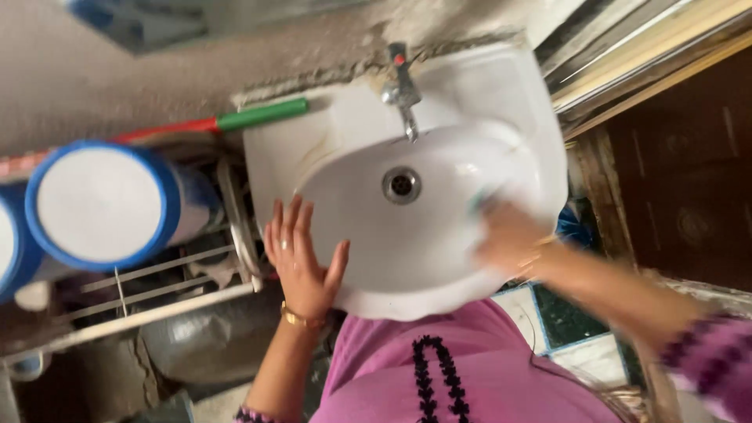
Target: The person washes their hands with soap at a sink, then cleans the sink basin and faucet using a blue cloth.
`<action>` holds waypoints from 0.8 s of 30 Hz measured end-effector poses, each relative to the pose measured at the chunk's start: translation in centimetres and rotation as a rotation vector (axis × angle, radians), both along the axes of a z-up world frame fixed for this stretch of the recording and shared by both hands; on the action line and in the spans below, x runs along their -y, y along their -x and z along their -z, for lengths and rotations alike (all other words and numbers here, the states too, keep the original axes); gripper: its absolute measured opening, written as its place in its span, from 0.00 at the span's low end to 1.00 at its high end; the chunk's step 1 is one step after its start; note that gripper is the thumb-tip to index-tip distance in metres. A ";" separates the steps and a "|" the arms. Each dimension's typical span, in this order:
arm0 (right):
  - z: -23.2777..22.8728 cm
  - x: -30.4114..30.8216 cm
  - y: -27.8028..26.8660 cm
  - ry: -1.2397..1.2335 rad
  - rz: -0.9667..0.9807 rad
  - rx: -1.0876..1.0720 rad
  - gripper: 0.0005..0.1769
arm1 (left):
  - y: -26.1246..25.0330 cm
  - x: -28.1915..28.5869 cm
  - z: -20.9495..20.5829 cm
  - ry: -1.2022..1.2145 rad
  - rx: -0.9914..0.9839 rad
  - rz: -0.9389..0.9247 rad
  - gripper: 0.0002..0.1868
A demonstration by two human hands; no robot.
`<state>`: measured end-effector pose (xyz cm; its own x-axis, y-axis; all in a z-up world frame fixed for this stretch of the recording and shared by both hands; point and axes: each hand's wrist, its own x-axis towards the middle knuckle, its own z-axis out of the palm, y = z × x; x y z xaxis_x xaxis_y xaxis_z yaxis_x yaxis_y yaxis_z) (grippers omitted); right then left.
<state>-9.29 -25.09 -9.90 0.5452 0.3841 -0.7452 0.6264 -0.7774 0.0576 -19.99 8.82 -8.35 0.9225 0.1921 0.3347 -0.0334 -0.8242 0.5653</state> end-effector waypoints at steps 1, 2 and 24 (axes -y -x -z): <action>2.6 -2.9 1.8 -0.160 0.381 -0.182 0.49 | 0.1 0.2 -0.1 -0.008 0.010 -0.001 0.39; 4.9 -5.5 2.9 -0.244 0.164 -0.405 0.42 | 0.2 0.3 -0.2 -0.016 0.020 -0.002 0.39; 8.8 -20.1 2.9 -0.849 -0.109 -0.158 0.52 | -0.4 -0.4 0.1 -0.032 0.097 -0.101 0.36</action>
<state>-12.23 -5.02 -18.74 0.3877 0.8882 -0.2465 0.6516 -0.4532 -0.6082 -19.59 9.26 -8.46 0.8621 0.2698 0.4289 -0.0028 -0.8438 0.5366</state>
